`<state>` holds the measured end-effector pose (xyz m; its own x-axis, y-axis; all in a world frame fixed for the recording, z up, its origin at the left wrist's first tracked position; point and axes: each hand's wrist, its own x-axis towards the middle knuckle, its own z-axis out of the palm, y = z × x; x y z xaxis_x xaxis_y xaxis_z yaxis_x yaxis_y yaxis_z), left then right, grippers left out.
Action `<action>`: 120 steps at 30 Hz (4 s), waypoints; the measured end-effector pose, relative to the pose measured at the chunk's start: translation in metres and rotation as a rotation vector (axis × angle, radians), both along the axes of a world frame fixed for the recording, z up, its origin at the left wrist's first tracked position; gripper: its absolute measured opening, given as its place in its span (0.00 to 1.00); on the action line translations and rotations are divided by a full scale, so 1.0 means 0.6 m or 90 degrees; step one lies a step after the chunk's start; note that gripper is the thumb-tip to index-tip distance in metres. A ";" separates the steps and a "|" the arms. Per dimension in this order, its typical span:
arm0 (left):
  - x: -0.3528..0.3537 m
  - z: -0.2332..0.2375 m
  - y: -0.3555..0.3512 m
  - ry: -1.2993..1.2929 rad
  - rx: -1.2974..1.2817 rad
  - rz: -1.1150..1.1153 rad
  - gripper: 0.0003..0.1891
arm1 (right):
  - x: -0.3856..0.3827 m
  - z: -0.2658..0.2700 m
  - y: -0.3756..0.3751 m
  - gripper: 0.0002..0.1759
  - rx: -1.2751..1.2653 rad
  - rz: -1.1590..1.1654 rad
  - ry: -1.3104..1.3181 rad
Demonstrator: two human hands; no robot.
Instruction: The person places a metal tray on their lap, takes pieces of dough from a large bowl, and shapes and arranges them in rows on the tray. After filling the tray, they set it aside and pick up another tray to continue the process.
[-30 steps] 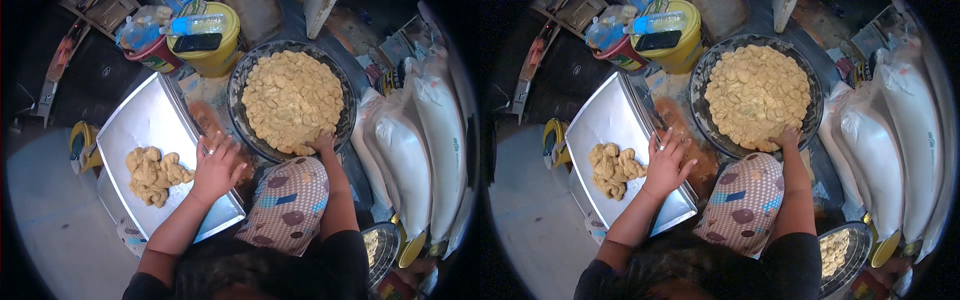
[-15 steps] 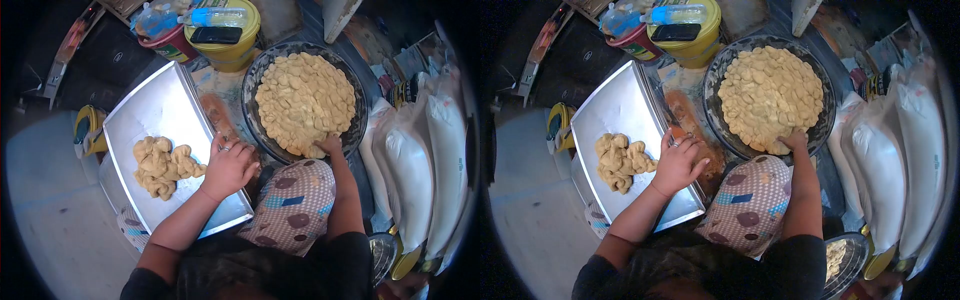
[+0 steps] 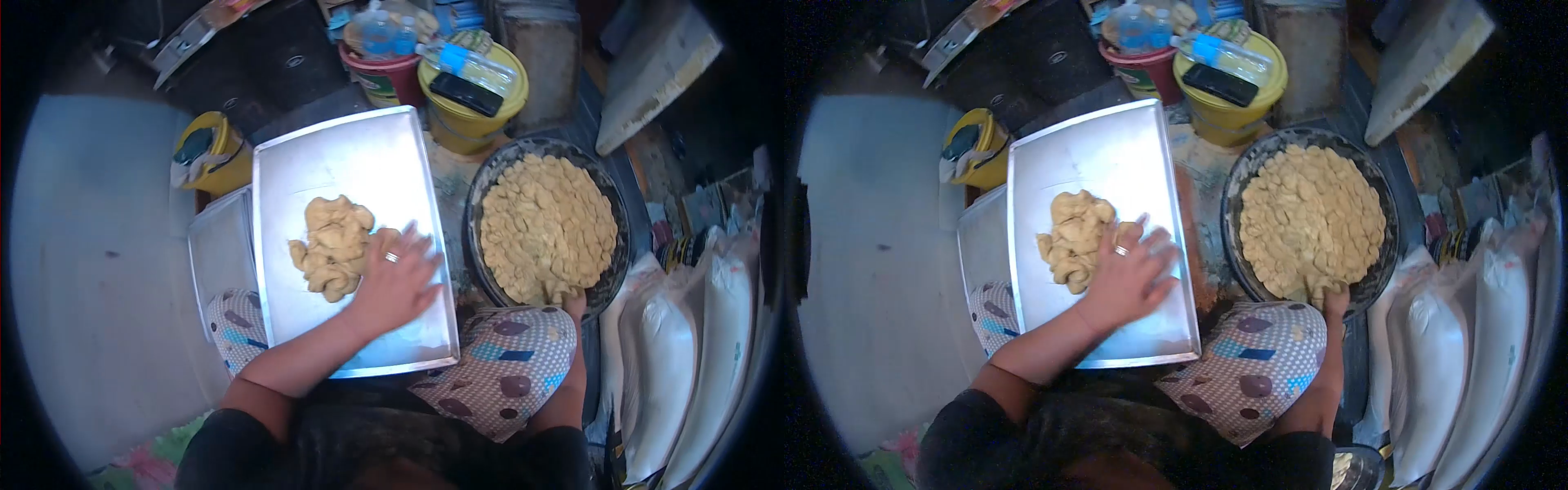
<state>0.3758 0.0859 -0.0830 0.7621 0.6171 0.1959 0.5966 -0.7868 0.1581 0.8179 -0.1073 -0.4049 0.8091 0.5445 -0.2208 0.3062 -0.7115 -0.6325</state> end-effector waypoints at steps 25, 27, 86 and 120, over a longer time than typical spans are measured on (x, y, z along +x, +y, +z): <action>-0.279 -0.030 0.104 -1.153 -0.765 0.294 0.16 | -0.662 0.516 0.342 0.28 0.353 0.831 -0.295; -0.278 -0.036 0.103 -1.080 -0.719 0.276 0.16 | -0.670 0.510 0.341 0.30 0.360 0.847 -0.308; -0.261 -0.053 0.277 -0.483 -0.195 0.249 0.13 | -0.647 0.512 0.638 0.15 0.464 0.304 0.682; -0.262 -0.043 0.278 -0.731 -0.435 0.274 0.13 | -0.553 0.458 0.638 0.26 0.305 0.666 -0.224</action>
<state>0.2189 0.2529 -0.1086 0.1129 0.9834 0.1421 0.0466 -0.1481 0.9879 0.4859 0.2756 -0.1300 -0.0985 0.9395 0.3281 0.8041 0.2694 -0.5300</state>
